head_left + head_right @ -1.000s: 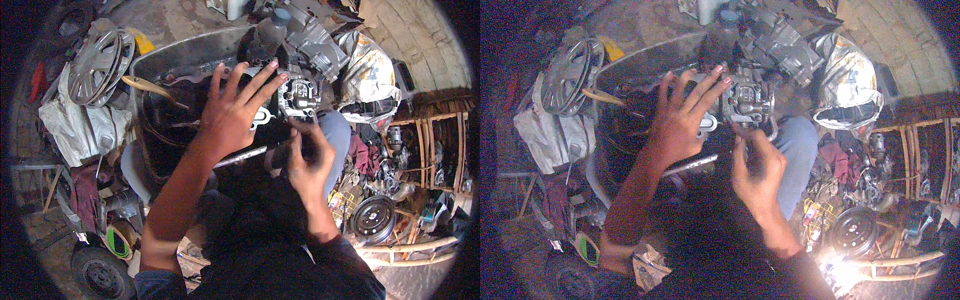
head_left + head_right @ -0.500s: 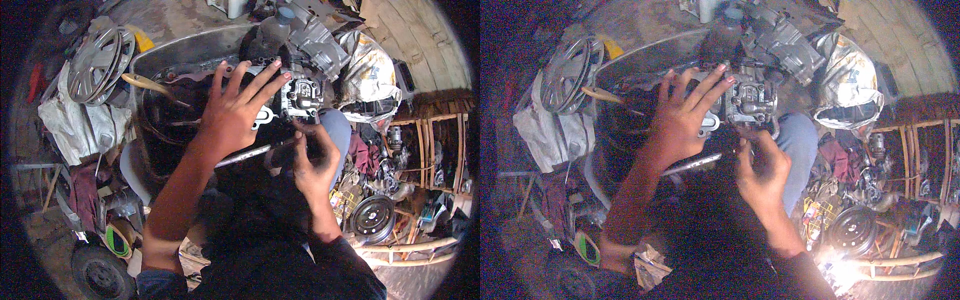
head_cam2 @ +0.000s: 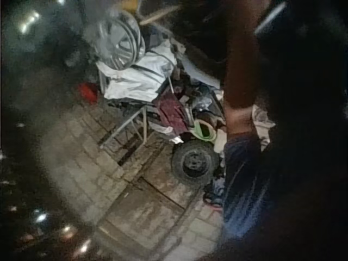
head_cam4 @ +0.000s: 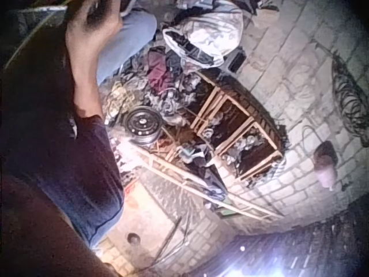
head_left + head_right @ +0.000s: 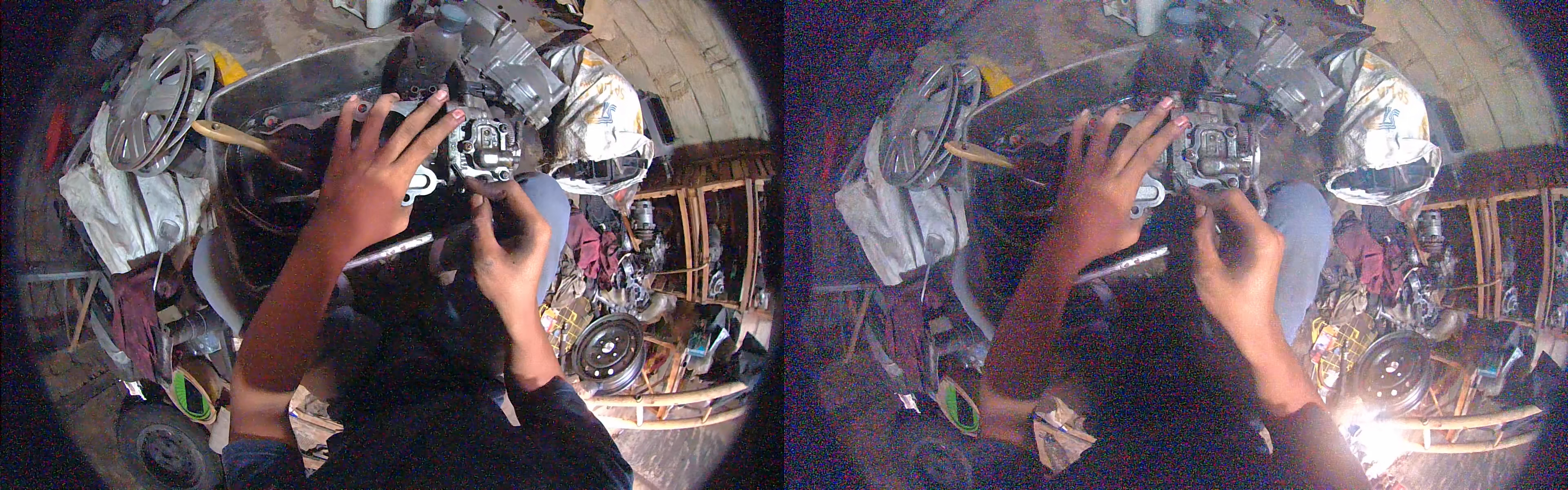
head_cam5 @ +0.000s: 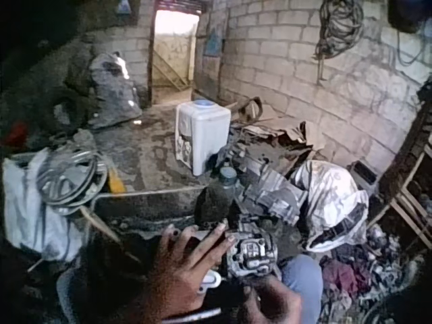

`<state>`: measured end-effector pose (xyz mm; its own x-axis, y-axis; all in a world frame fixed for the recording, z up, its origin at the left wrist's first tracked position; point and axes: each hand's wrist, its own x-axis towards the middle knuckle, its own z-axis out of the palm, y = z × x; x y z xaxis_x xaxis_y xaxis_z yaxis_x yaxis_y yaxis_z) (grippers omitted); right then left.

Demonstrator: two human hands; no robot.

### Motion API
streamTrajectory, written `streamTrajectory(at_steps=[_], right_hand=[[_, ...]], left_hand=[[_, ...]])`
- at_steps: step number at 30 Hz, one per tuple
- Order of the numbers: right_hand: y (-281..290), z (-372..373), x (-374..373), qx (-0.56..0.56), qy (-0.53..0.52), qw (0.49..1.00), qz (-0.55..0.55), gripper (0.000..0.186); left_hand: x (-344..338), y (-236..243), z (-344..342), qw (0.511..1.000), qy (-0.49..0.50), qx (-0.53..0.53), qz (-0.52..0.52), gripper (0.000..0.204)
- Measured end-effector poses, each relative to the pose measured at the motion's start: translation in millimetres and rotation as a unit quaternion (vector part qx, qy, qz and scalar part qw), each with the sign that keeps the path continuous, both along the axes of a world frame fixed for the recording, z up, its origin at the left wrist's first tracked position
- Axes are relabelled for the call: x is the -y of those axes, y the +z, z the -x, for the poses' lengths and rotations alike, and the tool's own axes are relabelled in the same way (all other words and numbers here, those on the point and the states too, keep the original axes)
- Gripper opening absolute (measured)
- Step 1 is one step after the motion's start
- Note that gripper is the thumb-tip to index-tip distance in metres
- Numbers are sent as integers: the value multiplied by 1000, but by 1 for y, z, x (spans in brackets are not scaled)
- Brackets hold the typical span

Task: The person is working on a small engine or carburetor assembly, using a wrench to tighten or loosen bolts and screws. They rotate the part to access different sides and continue adjusting fasteners throughout the clip.

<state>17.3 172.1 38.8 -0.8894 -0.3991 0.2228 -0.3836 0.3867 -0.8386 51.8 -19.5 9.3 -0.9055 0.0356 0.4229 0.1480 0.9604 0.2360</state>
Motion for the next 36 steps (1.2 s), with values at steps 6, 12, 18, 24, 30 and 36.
streamTrajectory(at_steps=[6,12,18,24,30,36], right_hand=[[-5,-7,-7,25,-18,998,52,10],[-5,1,0,8,0,1000,23,13],[-1,-9,-12,62,-8,998,30,9],[-2,-3,-8,29,6,999,17,11],[-4,-4,-13,50,-1,999,17,10],[4,1,-8,18,7,1000,-17,10]], left_hand=[[-2,2,-1,1000,-9,4,5,105],[0,5,-2,1000,-2,13,-14,111],[-3,2,-1,1000,-4,6,-2,113],[-1,2,-1,1000,-2,0,-2,111],[-3,1,-1,1000,3,7,-2,110],[1,2,1,1000,-2,8,-7,110]])
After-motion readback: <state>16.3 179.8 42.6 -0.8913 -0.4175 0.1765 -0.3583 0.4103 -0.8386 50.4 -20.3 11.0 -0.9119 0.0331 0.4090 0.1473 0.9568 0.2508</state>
